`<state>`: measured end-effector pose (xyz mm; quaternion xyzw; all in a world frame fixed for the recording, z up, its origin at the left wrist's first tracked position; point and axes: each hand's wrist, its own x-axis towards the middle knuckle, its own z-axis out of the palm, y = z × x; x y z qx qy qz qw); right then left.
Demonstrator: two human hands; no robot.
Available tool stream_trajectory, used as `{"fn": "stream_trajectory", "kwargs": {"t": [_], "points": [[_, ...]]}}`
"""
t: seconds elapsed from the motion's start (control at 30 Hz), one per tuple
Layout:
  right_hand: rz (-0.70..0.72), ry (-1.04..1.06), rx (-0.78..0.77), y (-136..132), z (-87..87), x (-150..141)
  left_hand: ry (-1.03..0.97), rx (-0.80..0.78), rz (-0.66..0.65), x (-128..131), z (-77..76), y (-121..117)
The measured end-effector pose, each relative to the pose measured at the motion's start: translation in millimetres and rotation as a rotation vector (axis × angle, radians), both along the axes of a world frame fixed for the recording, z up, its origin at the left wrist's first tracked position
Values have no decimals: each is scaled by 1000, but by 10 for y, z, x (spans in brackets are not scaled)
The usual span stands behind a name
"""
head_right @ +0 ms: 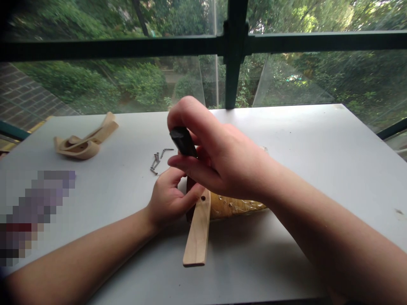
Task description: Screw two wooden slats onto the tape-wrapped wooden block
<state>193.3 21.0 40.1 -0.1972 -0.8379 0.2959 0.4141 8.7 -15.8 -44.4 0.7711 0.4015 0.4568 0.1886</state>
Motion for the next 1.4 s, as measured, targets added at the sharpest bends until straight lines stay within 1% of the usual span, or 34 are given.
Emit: {"fn": "stream_trajectory", "kwargs": {"t": [0.13,0.27,0.47,0.63,0.73,0.87,1.4], "points": [[22,4,36,18,-8,-5,5,0,8,1,-1,2],[-5,-4,49,22,-1,-17,2,6,13,4,-6,2],[-14,6,111,29,-18,-38,-30,-2,61,7,-14,3],[-40,1,66,45,-35,-40,-62,-6,38,6,-23,12],[-48,-2,72,62,-37,-44,-59,-23,35,10,-22,15],[-38,0,93,76,-37,-54,-59,-16,31,14,-20,16],[-21,-7,37,65,-47,-65,-50,-1,26,25,-13,14]]}}
